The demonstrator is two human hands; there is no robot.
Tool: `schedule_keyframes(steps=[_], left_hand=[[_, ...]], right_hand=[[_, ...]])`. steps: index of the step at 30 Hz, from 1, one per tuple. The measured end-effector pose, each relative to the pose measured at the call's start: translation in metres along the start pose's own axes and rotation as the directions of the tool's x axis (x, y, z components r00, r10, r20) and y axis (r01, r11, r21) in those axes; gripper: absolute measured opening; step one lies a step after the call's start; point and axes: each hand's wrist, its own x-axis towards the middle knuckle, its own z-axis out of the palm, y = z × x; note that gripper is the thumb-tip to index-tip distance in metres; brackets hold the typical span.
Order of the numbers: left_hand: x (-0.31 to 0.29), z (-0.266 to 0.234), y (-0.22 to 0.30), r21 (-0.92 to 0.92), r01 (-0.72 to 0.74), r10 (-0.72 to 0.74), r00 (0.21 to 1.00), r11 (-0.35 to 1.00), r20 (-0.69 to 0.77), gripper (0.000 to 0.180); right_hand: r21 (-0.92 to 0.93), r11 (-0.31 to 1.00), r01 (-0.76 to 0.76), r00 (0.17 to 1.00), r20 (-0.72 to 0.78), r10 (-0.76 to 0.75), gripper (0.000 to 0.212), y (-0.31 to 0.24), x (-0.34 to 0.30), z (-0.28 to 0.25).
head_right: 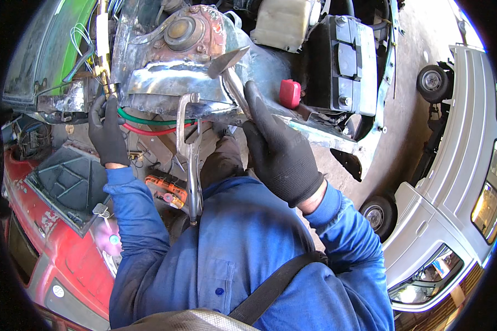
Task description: The person aligns a metal patch on a car's front frame, secures it with a clamp, and uses a hammer to tap the area. They then ignite a welding torch and apply welds along the patch edges, finishing by removing the clamp.
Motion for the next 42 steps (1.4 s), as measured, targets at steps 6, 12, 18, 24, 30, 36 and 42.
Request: schedule_keyframes(steps=[6,12,18,24,30,36,42], left_hand=[[-0.001,-0.003,-0.001,0.001,-0.022,0.022,1.000,1.000,0.020,0.041],[0.001,0.001,-0.009,-0.017,-0.097,0.096,0.995,0.995,-0.013,0.044],[0.003,-0.002,-0.008,0.020,-0.062,0.061,0.998,0.998,0.019,0.044],[0.002,-0.004,-0.011,0.026,-0.084,0.083,0.996,0.996,0.015,0.045],[0.001,-0.006,-0.013,0.020,-0.073,0.073,0.997,0.997,0.018,0.049],[-0.013,-0.005,0.000,-0.041,-0.031,0.030,1.000,0.999,-0.008,0.043],[-0.067,-0.021,0.013,-0.058,0.049,-0.054,0.994,0.997,-0.090,0.029]], right_hand=[[0.127,0.989,0.078,0.985,-0.165,-0.056,0.067,-0.001,0.002,0.003],[0.157,0.986,0.053,0.988,-0.152,-0.029,0.068,-0.008,0.003,-0.011],[0.014,0.998,-0.068,0.998,-0.006,0.068,0.068,-0.007,0.008,0.000],[0.138,0.984,0.116,0.965,-0.248,-0.079,0.067,-0.004,-0.002,-0.002],[0.146,0.987,0.067,0.984,-0.176,-0.041,0.066,0.011,-0.002,0.014],[0.160,0.987,0.000,0.991,-0.135,0.022,0.064,0.008,-0.002,0.012],[0.430,0.855,-0.291,0.936,-0.055,0.346,0.065,-0.002,-0.016,0.000]])
